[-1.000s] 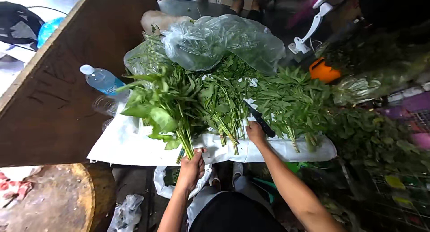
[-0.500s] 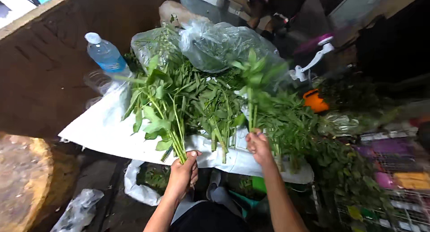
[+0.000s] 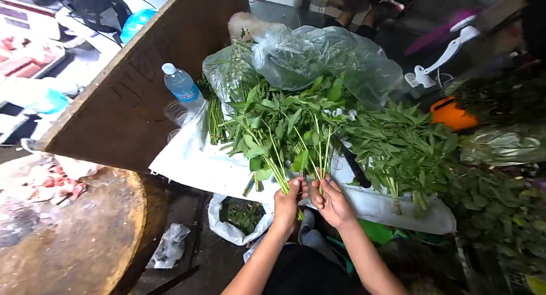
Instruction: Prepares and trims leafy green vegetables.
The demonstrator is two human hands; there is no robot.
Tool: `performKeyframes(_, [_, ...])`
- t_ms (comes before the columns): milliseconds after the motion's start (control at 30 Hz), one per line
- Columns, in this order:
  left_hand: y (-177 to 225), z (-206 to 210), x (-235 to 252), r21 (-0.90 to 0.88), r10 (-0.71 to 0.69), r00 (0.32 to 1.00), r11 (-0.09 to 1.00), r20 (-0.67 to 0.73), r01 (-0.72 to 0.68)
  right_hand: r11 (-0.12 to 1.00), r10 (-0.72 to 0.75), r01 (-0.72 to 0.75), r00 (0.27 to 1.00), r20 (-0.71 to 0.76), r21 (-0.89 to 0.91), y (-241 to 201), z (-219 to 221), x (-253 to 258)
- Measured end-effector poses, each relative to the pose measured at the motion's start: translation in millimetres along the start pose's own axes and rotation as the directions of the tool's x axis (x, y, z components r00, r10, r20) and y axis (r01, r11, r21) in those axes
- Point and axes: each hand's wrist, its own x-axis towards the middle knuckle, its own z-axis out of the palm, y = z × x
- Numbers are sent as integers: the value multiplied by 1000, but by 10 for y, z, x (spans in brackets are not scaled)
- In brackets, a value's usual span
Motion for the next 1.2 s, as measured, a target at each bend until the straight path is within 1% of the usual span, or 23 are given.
performKeyframes(100, [1,-220,-20,-7,-5,994,1000,-111,4,986,161,-166,968,-192,-8,110,-146,57])
performKeyframes(167, [18,-385,-53,2,-41,988,999,-152,42,968,243,-253,930,-277,0,182,-228,52])
performKeyframes(200, [16,-458,-65,20,-53,985,998,-163,57,962,261,-272,916,-304,8,212,-244,39])
performKeyframes(267, [-4,-557,-82,38,-82,982,995,-170,90,963,258,-269,916,-307,8,251,-242,-3])
performKeyframes(400, [-53,-556,-93,98,-92,980,989,-174,111,980,182,-193,964,-194,-39,184,-108,-111])
performKeyframes(500, [-85,-469,-99,96,-74,991,992,-115,86,983,131,-142,987,-92,-116,79,50,-168])
performKeyframes(600, [-123,-440,-48,34,-86,995,996,54,84,943,125,-139,990,-66,-301,4,194,-159])
performKeyframes(667, [-177,-471,-5,-31,-129,973,990,189,137,876,159,-172,985,-67,-450,52,242,-123])
performKeyframes(733, [-240,-510,40,-66,-193,939,973,286,220,763,205,-237,971,-123,-601,140,272,-86])
performKeyframes(767, [-279,-531,51,-69,-229,925,963,304,261,703,211,-266,964,-164,-660,178,284,-80])
performKeyframes(833, [-348,-571,51,-56,-294,911,945,290,323,612,223,-312,950,-220,-727,216,300,-90])
performKeyframes(900, [-378,-581,39,-65,-318,913,937,258,344,568,218,-298,953,-209,-767,245,271,-109])
performKeyframes(1000, [-396,-583,25,-98,-308,924,937,228,336,563,221,-271,960,-173,-781,247,211,-146])
performKeyframes(1100, [-372,-619,44,-150,-267,929,939,255,311,643,139,-218,976,-168,-734,286,160,-165])
performKeyframes(1200, [-328,-662,50,-169,-244,917,936,315,307,713,58,-161,983,-172,-682,323,166,-182])
